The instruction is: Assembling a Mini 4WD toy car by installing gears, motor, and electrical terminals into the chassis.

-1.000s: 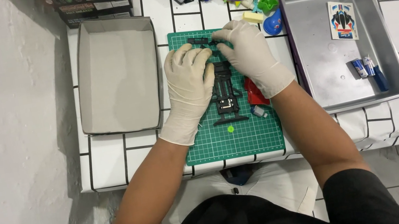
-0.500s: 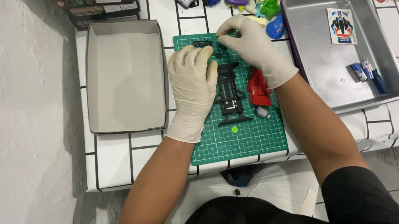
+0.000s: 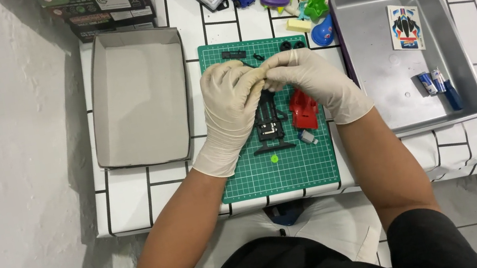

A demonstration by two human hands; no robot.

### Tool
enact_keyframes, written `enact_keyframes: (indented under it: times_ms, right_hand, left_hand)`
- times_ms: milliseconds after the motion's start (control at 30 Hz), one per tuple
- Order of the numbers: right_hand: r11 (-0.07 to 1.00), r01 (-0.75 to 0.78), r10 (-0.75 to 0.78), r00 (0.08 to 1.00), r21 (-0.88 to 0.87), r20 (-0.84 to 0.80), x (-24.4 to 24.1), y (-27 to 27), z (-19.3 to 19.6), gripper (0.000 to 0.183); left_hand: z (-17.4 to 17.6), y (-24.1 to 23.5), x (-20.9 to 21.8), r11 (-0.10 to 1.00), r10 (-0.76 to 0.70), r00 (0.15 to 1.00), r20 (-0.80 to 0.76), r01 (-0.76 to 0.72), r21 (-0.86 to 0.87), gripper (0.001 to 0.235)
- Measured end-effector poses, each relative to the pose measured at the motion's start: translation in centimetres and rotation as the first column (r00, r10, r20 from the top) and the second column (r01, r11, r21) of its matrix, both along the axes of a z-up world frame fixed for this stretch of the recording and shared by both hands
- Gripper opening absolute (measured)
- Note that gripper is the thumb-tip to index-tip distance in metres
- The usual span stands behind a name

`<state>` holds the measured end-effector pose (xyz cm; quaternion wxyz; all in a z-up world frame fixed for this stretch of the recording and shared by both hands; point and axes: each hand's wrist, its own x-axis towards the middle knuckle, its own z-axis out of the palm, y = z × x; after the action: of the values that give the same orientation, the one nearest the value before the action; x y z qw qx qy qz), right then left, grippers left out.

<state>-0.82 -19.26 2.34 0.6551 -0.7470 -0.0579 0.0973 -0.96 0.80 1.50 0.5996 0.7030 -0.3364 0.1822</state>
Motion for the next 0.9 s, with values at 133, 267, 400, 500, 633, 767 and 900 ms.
enact_keyframes:
  times_ms: [133,267,400,500,633,767,900]
  right_hand:
    - [0.999,0.039,-0.037,0.993,-0.014,0.109,-0.5,0.1,0.4,0.020]
    - [0.986,0.130,-0.095,0.949,-0.100,0.299,-0.5,0.2,-0.7,0.020]
    - [0.974,0.196,-0.130,0.895,-0.113,0.428,-1.1,1.5,0.2,0.014]
    - [0.978,0.187,-0.126,0.880,-0.092,0.459,-1.4,1.8,0.5,0.012]
    - [0.983,0.175,-0.132,0.870,-0.049,0.475,-1.4,1.6,0.2,0.011]
    - [0.967,0.204,-0.112,0.877,-0.151,0.467,-1.3,0.5,0.7,0.010]
    - [0.903,0.206,-0.013,0.891,-0.378,0.453,-1.9,0.0,2.0,0.013]
  left_hand:
    - [-3.2,-1.2,1.4,0.982,0.166,0.982,0.087,-0.172,0.076,0.019]
    - [-1.8,-1.6,0.0,0.970,0.185,0.952,-0.243,-0.217,-0.113,0.012]
    - [-1.2,-1.8,-0.5,0.970,0.112,0.927,-0.359,-0.180,-0.163,0.007]
    - [-1.0,-1.8,-0.5,0.967,0.063,0.924,-0.377,-0.150,-0.205,0.008]
    - [-1.3,-1.6,-0.6,0.974,0.058,0.933,-0.356,-0.131,-0.185,0.010]
    - [-1.8,-0.8,0.5,0.996,0.084,0.980,-0.181,-0.087,-0.005,0.021]
    - [-3.3,-0.2,1.1,0.898,0.131,0.989,0.065,-0.146,0.414,0.059]
